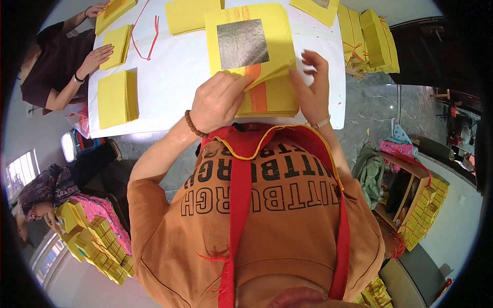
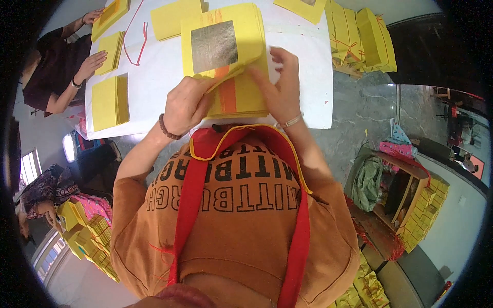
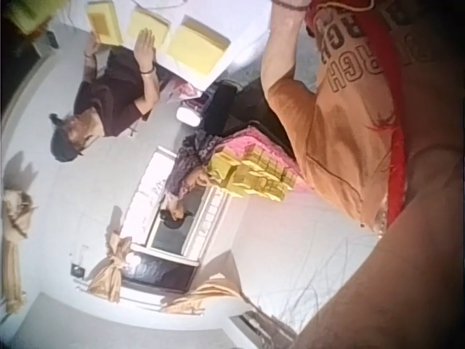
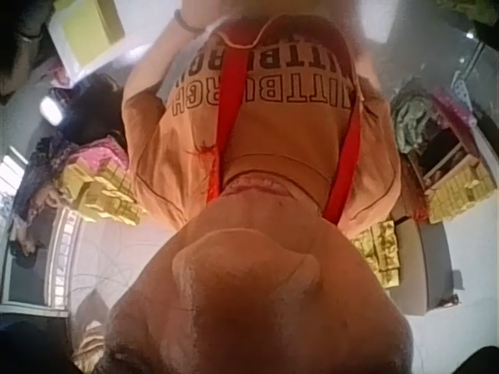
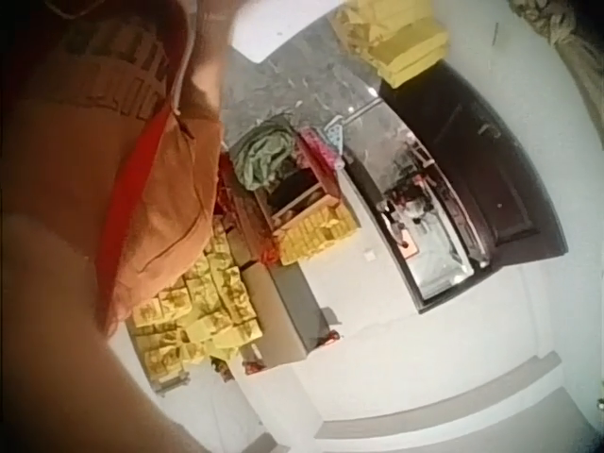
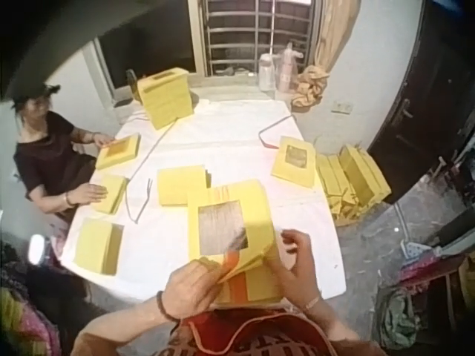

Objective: Folding and stacking sheets of yellow joss paper with silver foil centers.

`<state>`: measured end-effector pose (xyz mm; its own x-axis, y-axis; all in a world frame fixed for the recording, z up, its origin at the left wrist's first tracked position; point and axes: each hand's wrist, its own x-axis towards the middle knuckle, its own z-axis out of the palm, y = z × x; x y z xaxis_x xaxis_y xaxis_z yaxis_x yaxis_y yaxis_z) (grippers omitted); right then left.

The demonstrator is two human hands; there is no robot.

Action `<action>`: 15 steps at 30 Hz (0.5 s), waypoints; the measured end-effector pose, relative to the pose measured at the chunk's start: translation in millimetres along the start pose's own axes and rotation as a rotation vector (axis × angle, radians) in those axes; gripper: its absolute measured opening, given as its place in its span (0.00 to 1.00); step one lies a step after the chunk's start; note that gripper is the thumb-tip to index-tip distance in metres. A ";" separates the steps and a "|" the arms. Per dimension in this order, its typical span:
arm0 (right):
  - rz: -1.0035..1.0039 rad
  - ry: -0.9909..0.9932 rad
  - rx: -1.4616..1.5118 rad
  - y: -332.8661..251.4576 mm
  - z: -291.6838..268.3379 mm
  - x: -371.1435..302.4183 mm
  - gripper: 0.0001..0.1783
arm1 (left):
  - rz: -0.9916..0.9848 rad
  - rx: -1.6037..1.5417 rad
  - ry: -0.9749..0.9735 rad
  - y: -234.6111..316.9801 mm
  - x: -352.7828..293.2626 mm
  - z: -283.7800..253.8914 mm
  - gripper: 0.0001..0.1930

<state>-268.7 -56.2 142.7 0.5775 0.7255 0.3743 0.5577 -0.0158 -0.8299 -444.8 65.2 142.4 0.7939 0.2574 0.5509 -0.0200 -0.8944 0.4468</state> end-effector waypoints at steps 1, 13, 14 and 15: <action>0.202 -0.029 0.189 -4.9 -4.2 -4.2 0.21 | 0.004 0.003 0.006 -0.2 -0.4 3.3 0.19; 0.017 -0.208 -0.223 -15.4 17.3 -11.3 0.21 | 0.067 0.047 -0.089 7.0 10.9 -2.9 0.19; 0.007 -0.206 -0.225 -17.9 15.5 -9.0 0.21 | 0.097 0.029 -0.092 0.5 12.9 -5.9 0.20; -0.002 -0.140 -0.122 -23.3 12.3 -6.6 0.19 | 0.117 0.156 0.011 -17.5 15.6 -8.2 0.27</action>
<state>-292.8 -52.2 154.5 0.4923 0.8144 0.3073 0.6316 -0.0913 -0.7699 -437.1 87.9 149.0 0.7851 0.1518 0.6005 -0.0167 -0.9639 0.2656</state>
